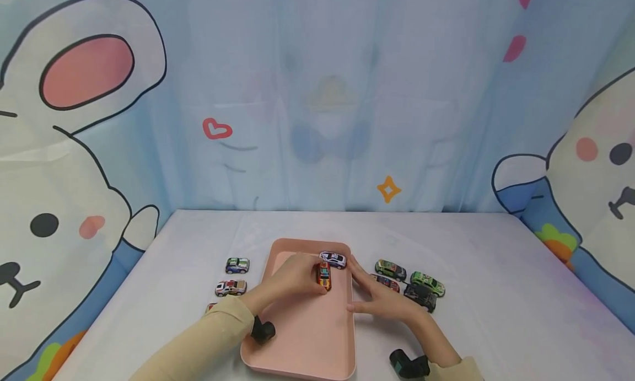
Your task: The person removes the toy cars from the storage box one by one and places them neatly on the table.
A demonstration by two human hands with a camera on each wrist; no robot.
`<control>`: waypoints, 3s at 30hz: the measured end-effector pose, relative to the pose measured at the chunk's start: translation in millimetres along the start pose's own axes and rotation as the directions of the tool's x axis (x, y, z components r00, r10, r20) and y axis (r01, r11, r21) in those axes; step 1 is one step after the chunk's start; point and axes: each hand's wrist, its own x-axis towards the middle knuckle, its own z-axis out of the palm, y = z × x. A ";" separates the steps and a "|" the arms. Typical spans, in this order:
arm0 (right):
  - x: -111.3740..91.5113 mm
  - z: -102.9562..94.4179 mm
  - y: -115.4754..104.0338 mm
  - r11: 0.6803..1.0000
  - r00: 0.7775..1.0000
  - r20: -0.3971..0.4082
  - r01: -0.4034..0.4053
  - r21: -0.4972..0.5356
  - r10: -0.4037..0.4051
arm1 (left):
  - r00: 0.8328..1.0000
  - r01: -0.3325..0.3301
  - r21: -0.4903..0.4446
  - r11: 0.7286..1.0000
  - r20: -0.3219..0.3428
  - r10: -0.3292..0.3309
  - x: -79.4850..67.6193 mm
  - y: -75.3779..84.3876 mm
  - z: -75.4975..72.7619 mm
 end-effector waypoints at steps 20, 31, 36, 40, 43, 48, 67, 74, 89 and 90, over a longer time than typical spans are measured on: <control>0.6 -1.2 -0.7 1.000 1.000 -0.002 0.016 -0.014 -0.016 | 1.000 -0.019 0.001 1.000 0.009 0.019 -2.2 0.9 -2.2; 0.4 -2.7 -0.5 1.000 1.000 -0.003 0.000 -0.027 0.000 | 0.999 0.005 -0.025 1.000 0.041 -0.004 -6.2 8.6 -22.2; -0.4 -2.1 -0.5 1.000 1.000 -0.001 -0.004 -0.012 0.004 | 0.999 -0.015 -0.018 1.000 0.045 0.016 -5.9 11.9 -30.9; -0.4 -1.3 0.1 1.000 1.000 0.001 -0.007 -0.004 0.007 | 0.999 -0.034 -0.013 0.999 0.037 0.035 -8.0 14.3 -37.6; -0.3 -1.3 0.6 1.000 1.000 0.000 -0.006 -0.005 0.006 | 0.999 -0.045 -0.023 0.999 0.026 0.045 -11.8 15.2 -44.6; 0.2 -0.3 -0.4 1.000 1.000 -0.009 -0.021 -0.020 0.021 | 0.998 -0.061 0.012 0.998 -0.014 0.061 -18.0 12.7 -56.8; -0.4 -0.7 -0.2 1.000 1.000 -0.003 -0.001 -0.020 0.001 | 0.997 0.071 -0.037 0.997 -0.022 -0.072 -56.2 -14.3 -105.1; -0.3 -0.7 -1.8 1.000 1.000 -0.008 -0.008 -0.024 0.008 | 0.987 0.155 -0.012 0.988 -0.049 -0.156 -85.0 -32.5 -117.4; 0.2 -0.6 -0.9 1.000 1.000 -0.002 -0.016 -0.013 0.016 | 0.948 0.305 -0.035 0.952 -0.082 -0.307 -145.4 -69.8 -118.2; 0.5 -0.8 -0.8 1.000 1.000 0.000 -0.019 -0.011 0.019 | 0.946 0.312 -0.037 0.949 -0.081 -0.314 -148.4 -72.5 -118.3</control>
